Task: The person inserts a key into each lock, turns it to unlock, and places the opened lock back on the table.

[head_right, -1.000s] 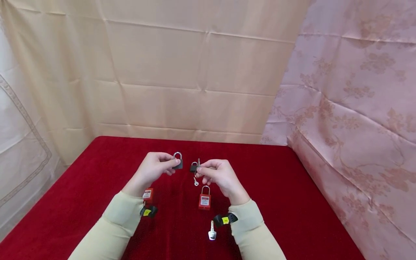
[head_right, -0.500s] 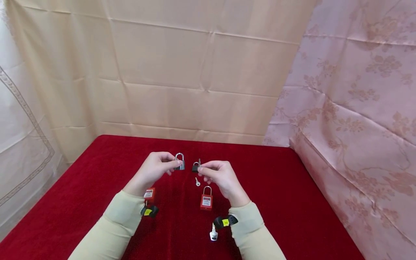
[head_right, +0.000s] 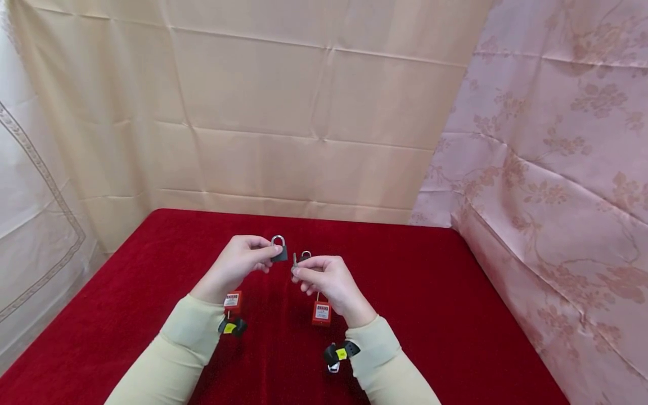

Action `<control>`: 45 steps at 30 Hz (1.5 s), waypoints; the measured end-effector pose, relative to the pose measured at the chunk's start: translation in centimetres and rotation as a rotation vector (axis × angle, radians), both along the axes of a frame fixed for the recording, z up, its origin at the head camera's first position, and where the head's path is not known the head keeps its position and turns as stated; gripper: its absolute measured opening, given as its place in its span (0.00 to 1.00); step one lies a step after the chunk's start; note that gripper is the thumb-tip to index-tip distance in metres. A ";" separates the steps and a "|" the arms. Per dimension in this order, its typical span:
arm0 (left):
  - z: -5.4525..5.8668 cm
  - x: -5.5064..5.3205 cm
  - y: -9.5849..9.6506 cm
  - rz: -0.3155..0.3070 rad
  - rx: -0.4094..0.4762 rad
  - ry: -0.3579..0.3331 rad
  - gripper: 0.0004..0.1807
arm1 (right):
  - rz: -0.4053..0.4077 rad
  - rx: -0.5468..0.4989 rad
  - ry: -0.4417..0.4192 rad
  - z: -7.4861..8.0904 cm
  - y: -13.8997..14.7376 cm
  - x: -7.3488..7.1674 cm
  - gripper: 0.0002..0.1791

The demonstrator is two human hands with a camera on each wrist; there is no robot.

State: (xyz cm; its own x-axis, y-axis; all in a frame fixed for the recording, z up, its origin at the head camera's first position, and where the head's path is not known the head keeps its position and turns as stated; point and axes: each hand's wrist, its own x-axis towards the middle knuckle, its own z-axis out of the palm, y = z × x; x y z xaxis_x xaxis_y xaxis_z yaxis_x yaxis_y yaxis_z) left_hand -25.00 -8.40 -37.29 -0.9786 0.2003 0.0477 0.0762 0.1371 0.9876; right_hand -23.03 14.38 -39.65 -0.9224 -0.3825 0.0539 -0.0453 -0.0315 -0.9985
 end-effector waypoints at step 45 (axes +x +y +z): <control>0.1 0.3 0.3 -0.030 0.009 -0.003 0.11 | 0.046 0.045 -0.012 -1.2 -1.8 0.5 0.11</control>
State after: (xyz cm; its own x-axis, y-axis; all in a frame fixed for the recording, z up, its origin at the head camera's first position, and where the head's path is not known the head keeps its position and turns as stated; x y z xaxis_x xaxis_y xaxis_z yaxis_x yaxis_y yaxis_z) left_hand -24.75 -8.11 -37.20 -0.9724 0.2287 0.0472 0.0775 0.1256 0.9891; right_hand -22.52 12.54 -40.89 -0.9042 -0.4264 0.0243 -0.0325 0.0120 -0.9994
